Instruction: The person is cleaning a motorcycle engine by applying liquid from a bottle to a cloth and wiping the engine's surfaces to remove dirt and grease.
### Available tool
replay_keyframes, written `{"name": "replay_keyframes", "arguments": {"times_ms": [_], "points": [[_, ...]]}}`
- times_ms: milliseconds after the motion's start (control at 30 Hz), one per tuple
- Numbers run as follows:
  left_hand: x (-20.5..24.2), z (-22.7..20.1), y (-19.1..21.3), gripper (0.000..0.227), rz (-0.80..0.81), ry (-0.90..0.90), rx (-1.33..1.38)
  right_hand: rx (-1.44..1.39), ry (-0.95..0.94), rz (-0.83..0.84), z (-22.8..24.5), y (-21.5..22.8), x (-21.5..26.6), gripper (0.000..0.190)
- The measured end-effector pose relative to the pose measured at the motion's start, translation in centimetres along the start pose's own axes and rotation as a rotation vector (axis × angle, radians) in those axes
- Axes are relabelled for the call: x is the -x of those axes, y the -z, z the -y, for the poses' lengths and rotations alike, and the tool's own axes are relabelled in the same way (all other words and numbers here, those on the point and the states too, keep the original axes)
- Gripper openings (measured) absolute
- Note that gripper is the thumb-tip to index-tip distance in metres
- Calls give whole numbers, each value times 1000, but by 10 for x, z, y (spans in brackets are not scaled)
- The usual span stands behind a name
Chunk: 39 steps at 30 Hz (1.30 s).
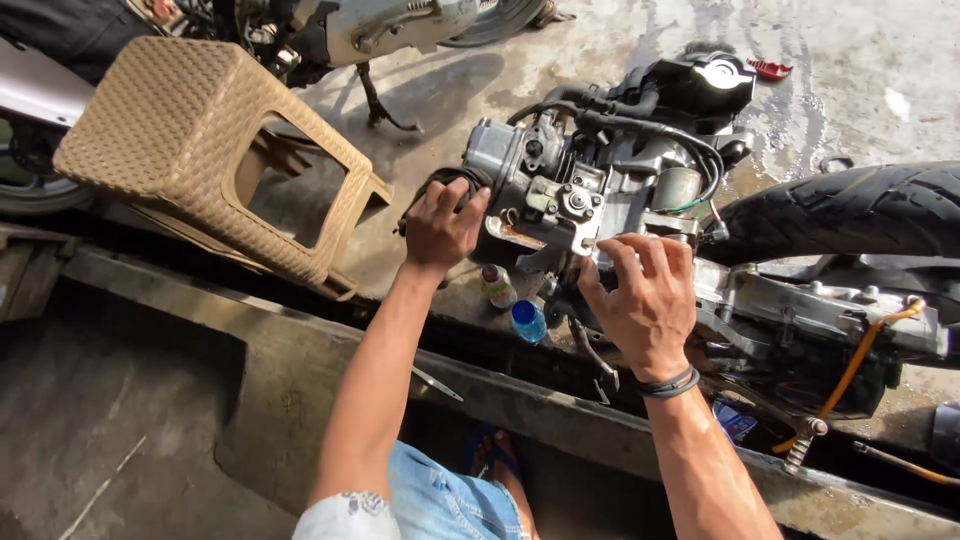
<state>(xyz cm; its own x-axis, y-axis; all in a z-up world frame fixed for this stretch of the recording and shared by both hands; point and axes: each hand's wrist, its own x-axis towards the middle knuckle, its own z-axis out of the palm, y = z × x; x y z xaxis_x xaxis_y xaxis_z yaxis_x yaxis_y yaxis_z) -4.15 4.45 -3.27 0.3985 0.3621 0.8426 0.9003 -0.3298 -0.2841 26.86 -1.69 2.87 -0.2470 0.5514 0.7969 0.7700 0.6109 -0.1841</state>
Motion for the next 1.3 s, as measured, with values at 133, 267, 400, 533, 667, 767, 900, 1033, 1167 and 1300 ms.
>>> {"name": "replay_keyframes", "arguments": {"times_ms": [133, 267, 400, 533, 667, 767, 900, 1033, 1167, 1300], "points": [[-31, -8, 19, 11, 105, 47, -57, -13, -48, -17, 3, 0, 1, 19], [-73, -6, -5, 9, 464, 267, -13, 8, -55, 29, 2, -5, 5, 22], [-121, 12, -47, 26, 826, 341, 111, 60, -32, 74, 6, 6, -4, 23], [-113, 9, -35, 18, 852, 388, 138, 30, -30, 57, 2, 8, -3, 20], [-89, -1, 6, 12, 699, 342, 195, 31, -35, 41, 2, 5, -1, 21], [-86, -8, 23, 12, 701, 242, 161, 49, -39, 35, 3, 4, -3, 21], [-84, -16, -17, 7, 758, 159, 83, 84, -74, 42, 6, 2, -3, 22], [-99, -11, -67, 8, 765, 214, 94, 72, -66, 44, -1, 6, -4, 21], [-98, -20, -37, 11, 782, 382, 136, -8, -41, 4, -8, 13, 1, 19], [-97, -42, 21, 15, 843, 409, 124, -19, -28, 7, -3, 13, -5, 20]]}}
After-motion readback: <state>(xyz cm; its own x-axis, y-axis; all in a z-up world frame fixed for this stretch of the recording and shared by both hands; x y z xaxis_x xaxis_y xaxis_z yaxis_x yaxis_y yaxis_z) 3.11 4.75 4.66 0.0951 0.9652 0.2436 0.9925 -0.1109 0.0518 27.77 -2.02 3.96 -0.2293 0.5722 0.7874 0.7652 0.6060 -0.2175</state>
